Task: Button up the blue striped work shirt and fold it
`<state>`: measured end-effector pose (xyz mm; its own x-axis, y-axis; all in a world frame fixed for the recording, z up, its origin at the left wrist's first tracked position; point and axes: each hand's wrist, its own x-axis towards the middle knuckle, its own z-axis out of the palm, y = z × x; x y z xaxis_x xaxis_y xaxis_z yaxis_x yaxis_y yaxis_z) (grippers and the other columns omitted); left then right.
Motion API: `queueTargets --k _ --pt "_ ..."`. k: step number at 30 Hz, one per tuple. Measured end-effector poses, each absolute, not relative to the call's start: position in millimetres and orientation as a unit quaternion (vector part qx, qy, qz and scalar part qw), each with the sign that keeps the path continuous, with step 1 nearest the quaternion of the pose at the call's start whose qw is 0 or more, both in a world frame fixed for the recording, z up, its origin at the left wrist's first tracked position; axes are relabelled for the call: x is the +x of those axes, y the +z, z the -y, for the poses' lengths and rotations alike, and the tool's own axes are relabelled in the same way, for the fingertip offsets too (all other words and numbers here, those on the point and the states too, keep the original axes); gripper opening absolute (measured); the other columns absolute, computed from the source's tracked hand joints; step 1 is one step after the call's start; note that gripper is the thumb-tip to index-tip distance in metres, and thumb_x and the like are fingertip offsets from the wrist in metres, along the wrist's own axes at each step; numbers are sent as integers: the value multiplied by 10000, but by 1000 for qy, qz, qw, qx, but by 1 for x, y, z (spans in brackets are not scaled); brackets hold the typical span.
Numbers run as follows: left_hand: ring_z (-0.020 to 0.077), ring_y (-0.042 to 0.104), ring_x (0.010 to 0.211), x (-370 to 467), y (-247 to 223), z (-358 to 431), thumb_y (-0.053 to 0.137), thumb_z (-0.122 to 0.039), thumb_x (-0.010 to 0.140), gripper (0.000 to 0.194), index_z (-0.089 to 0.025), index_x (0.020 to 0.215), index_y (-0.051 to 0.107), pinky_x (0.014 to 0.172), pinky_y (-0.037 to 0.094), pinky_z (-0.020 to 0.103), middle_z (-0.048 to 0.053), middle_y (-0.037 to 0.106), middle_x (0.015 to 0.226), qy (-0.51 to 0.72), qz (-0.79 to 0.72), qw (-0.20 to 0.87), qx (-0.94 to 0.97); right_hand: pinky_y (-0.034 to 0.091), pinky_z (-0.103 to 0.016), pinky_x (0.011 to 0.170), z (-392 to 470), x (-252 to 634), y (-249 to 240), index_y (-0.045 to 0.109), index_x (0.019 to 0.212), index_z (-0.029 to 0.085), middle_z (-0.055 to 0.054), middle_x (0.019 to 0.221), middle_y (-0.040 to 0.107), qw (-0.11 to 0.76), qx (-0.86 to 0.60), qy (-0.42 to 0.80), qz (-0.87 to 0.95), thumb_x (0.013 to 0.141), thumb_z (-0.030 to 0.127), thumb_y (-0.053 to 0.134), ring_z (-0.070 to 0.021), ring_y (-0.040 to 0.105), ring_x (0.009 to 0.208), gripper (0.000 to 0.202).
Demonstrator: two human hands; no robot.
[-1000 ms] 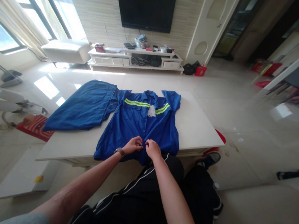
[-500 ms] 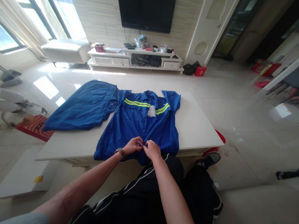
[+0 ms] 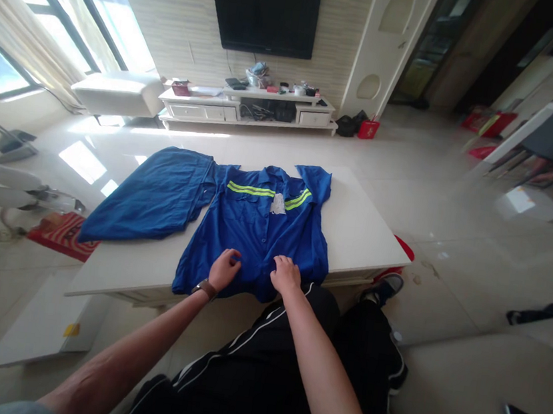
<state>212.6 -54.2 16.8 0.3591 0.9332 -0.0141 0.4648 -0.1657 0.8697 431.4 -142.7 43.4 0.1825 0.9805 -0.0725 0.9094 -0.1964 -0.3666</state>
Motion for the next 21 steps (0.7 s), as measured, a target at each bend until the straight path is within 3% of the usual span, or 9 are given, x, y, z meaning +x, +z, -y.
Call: queueTargets --k 3,5,7,12,16,19,21 --pt "347 411 1469 172 21 41 568 -291 915 435 -271 1343 639 1203 299 587 98 519 1552 221 -554 251 762 406 -390 964 142 430 44 601 1334 215 -120 1327 652 109 -767 138 617 889 152 524 -271 553 1210 456" --pt "376 226 1562 147 19 39 510 -364 963 520 -318 1480 549 1222 163 685 59 402 1649 146 -582 194 776 402 -403 955 140 428 44 633 1270 204 -134 1255 676 104 -771 130 615 885 133 510 -282 572 1172 410" --pt "372 154 1584 127 14 45 428 -418 1003 570 -347 1568 438 1213 125 721 36 337 1683 99 -590 174 782 400 -403 945 137 426 45 665 1182 200 -135 1182 696 102 -771 125 616 886 129 507 -282 590 1127 343" --pt "350 94 1599 104 2 75 320 -437 1035 594 -345 1622 332 1216 130 713 25 274 1706 66 -577 148 801 408 -380 931 135 425 46 688 1095 209 -117 1093 711 101 -770 117 619 898 139 483 -253 602 1058 293" --pt "351 93 1598 99 3 90 337 -410 1030 592 -327 1616 352 1222 121 700 38 286 1703 63 -569 134 809 423 -390 955 137 429 47 609 1332 217 -113 1420 598 116 -757 101 635 863 113 485 -270 487 1275 496" --pt "395 148 1578 100 11 93 404 -404 1006 572 -280 1562 452 1203 153 716 84 344 1678 56 -577 126 805 422 -405 983 139 430 44 524 1465 269 -45 1597 452 118 -747 103 646 826 68 494 -282 367 1397 670" --pt "425 230 1542 107 19 91 476 -392 971 492 -236 1422 598 1191 181 712 134 449 1602 65 -590 117 796 421 -403 972 139 430 41 516 1479 304 -36 1563 494 124 -747 113 643 816 32 488 -285 401 1361 716"
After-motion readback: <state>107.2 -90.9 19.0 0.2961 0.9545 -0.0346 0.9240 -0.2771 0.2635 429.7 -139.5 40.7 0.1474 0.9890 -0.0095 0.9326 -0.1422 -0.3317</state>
